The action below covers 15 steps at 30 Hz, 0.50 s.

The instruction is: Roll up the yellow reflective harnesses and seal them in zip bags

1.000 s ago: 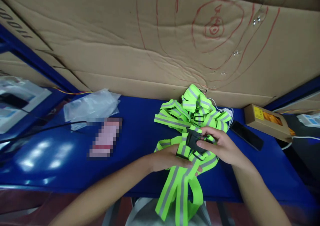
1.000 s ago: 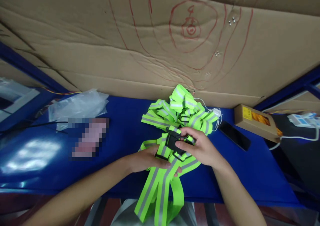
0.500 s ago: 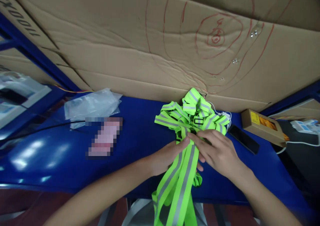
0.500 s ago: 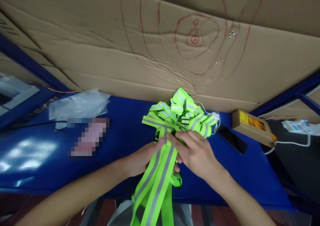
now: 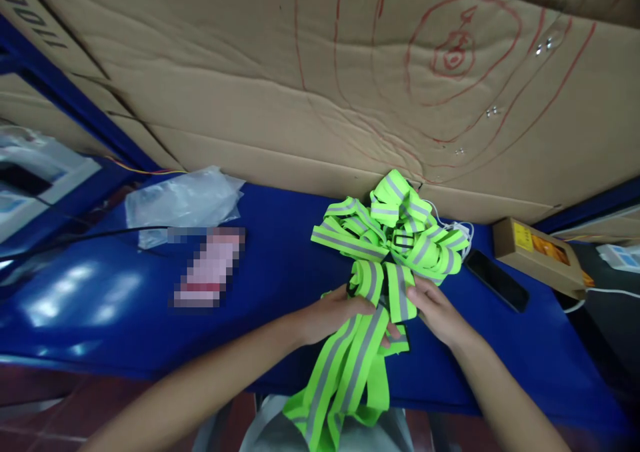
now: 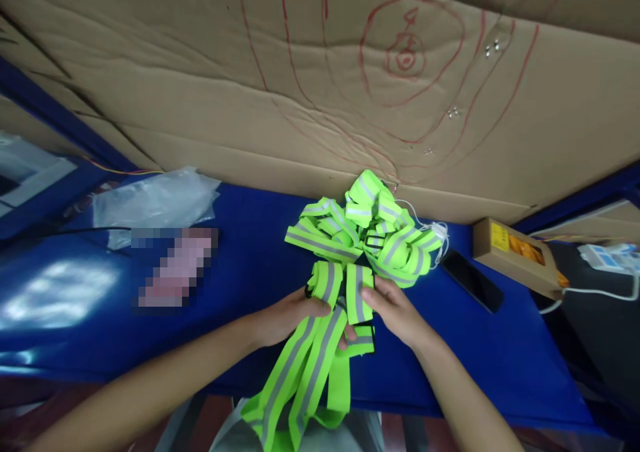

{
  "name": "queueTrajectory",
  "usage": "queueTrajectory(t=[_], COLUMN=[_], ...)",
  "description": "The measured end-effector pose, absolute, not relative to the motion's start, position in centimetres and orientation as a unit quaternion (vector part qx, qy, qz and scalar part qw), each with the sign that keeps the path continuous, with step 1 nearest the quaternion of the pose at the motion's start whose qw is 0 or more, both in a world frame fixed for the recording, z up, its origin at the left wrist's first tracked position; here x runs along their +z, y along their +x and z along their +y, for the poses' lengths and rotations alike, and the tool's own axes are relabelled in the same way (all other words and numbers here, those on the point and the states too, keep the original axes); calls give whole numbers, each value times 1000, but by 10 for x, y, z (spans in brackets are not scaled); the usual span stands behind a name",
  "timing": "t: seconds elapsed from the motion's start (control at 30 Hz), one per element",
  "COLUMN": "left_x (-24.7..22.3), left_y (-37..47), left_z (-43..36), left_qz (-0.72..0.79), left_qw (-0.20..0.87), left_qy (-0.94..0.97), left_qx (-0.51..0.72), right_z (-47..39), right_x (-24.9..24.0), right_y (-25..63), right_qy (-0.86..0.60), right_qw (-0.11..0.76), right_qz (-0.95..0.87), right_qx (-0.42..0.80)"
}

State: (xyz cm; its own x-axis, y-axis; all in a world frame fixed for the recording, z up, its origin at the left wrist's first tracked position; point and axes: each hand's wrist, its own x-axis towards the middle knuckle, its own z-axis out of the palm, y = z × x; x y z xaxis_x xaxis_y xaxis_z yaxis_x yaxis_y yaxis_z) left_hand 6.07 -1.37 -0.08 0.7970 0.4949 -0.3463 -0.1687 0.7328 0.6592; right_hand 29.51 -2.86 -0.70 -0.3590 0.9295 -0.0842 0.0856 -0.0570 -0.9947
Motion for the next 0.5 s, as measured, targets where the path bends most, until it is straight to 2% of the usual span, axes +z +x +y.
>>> queueTrajectory(t=[0.13, 0.23, 0.4, 0.5], left_x=[-1, -1, 0, -2], left_y=[60, 61, 63, 62], left_z=[-16, -17, -20, -21], left_qz=[290, 254, 188, 176], left_qw=[870, 871, 907, 918], left_qy=[359, 386, 328, 304], left_qx=[172, 168, 184, 183], right_z=[-40, -42, -41, -41], right_x=[-16, -15, -11, -6], right_y=[274, 273, 286, 288], right_qy=[-387, -355, -450, -456], right_qw=[381, 386, 389, 371], right_qz=[-514, -482, -491, -536], right_qx=[664, 702, 637, 606])
